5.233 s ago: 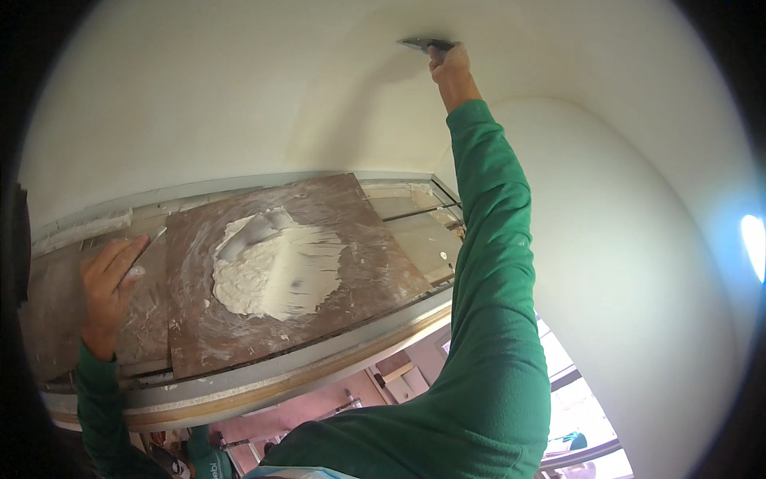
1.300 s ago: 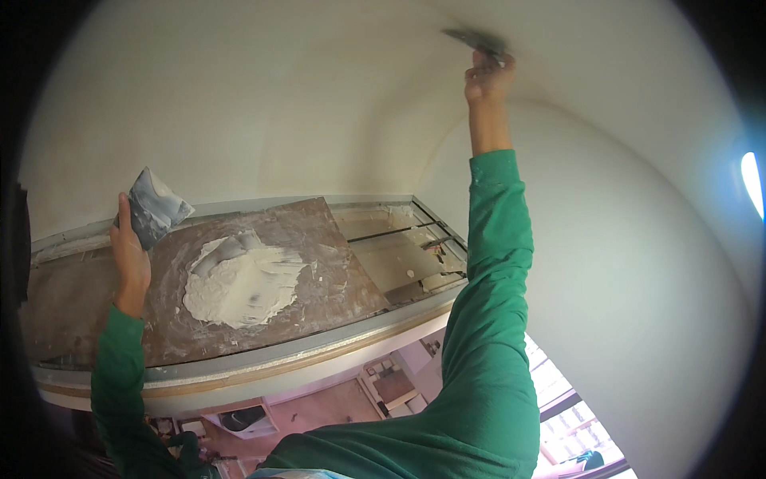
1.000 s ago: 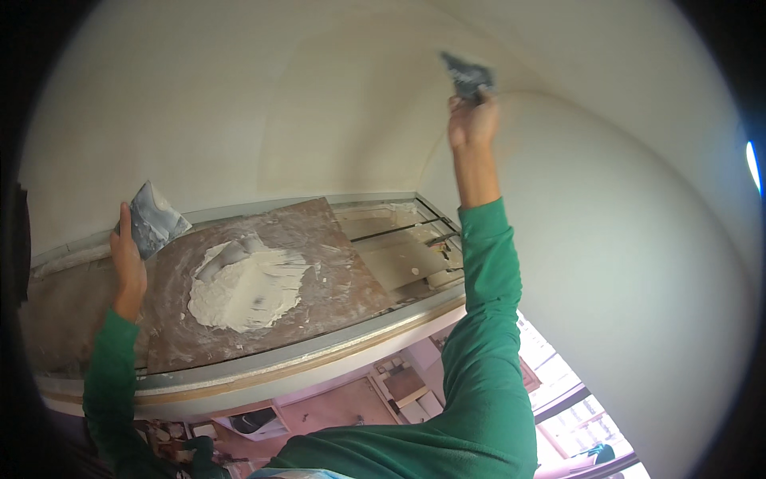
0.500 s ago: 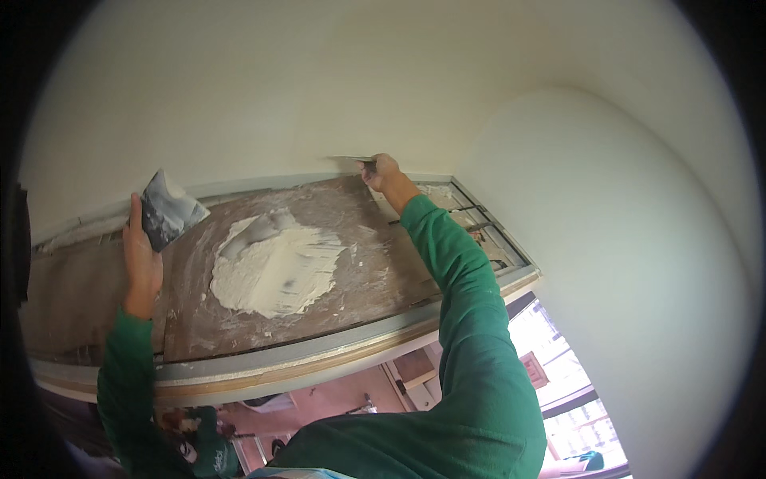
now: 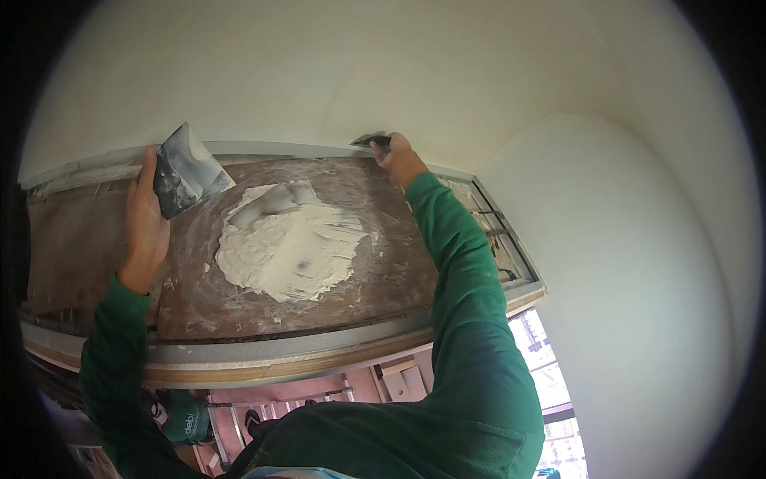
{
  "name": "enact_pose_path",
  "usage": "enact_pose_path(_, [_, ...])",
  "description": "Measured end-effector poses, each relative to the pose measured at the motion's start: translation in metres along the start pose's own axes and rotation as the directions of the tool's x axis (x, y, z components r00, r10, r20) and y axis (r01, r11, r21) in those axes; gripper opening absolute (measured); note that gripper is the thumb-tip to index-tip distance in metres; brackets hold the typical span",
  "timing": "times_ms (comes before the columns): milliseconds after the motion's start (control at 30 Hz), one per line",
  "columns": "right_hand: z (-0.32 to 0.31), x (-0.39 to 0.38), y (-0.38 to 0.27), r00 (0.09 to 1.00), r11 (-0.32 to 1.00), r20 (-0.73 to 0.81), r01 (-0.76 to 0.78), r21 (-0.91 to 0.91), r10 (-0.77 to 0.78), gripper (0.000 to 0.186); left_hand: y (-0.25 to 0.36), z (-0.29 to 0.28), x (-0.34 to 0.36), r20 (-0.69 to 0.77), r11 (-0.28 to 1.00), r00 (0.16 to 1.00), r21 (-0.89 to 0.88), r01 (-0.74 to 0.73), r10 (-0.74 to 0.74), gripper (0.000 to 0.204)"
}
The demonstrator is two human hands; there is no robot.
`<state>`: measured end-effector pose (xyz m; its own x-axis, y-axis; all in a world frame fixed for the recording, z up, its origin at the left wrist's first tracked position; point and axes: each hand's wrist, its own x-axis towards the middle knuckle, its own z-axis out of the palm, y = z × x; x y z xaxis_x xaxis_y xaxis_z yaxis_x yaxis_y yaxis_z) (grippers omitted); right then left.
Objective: The person applies white plaster to a ceiling using a trowel and a hawk. They repeatedly scoop plaster from the hawk and spread it onto the ceiling surface, smoothing it out with the trowel. The person works on a specific section of the ceiling, ensuring even coverage.
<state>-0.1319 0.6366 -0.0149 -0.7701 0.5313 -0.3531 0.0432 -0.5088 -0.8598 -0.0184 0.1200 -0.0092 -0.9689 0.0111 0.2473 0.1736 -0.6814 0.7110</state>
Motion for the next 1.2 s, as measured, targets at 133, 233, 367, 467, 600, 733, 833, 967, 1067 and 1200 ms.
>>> enact_pose_path(133, [0.027, -0.021, -0.029, 0.999, 0.991, -0.043, -0.023, -0.129, 0.018, 0.026, 0.006, 0.004, -0.008, -0.088, 1.0, 0.996, 0.005, -0.011, 0.011, 0.056])
enact_pose_path(233, [0.041, -0.037, -0.068, 0.998, 0.991, -0.035, 0.04, -0.126, -0.045, 0.025, 0.003, 0.005, -0.006, -0.087, 0.999, 0.996, 0.034, -0.014, 0.017, 0.056])
enact_pose_path(367, [0.058, -0.07, -0.119, 0.986, 0.985, -0.01, 0.163, -0.057, -0.164, 0.023, -0.001, 0.003, -0.006, -0.118, 0.997, 0.993, 0.079, -0.022, 0.031, 0.058])
enact_pose_path(467, [0.075, -0.105, -0.15, 0.96, 0.959, 0.001, 0.279, -0.043, -0.279, 0.028, 0.004, 0.005, -0.011, -0.073, 0.998, 0.997, 0.054, -0.01, 0.014, 0.06])
enact_pose_path(600, [0.081, -0.15, -0.19, 0.917, 0.917, 0.038, 0.398, -0.009, -0.398, 0.038, 0.0, 0.002, -0.009, -0.056, 0.998, 0.998, 0.055, -0.012, 0.015, 0.064])
enact_pose_path(733, [0.083, -0.189, -0.219, 0.872, 0.874, 0.081, 0.477, 0.091, -0.484, 0.041, 0.004, 0.006, -0.016, -0.033, 0.997, 0.999, 0.063, 0.037, -0.035, 0.072])
enact_pose_path(833, [0.08, -0.219, -0.226, 0.788, 0.799, 0.134, 0.588, 0.122, -0.6, 0.035, 0.004, 0.006, -0.019, -0.063, 0.993, 0.996, 0.101, 0.064, -0.058, 0.081])
enact_pose_path(967, [0.07, -0.258, -0.236, 0.71, 0.728, 0.164, 0.65, 0.218, -0.684, 0.029, 0.004, 0.008, -0.02, -0.106, 0.984, 0.992, 0.154, 0.091, -0.075, 0.084])
enact_pose_path(1067, [0.066, -0.289, -0.234, 0.64, 0.658, 0.167, 0.7, 0.277, -0.75, 0.026, 0.003, 0.004, -0.018, -0.102, 0.986, 0.991, 0.139, 0.095, -0.081, 0.083])
enact_pose_path(1200, [0.052, -0.332, -0.229, 0.491, 0.526, 0.191, 0.774, 0.353, -0.85, 0.026, 0.003, 0.009, -0.022, -0.049, 0.995, 0.997, 0.078, 0.069, -0.065, 0.083])
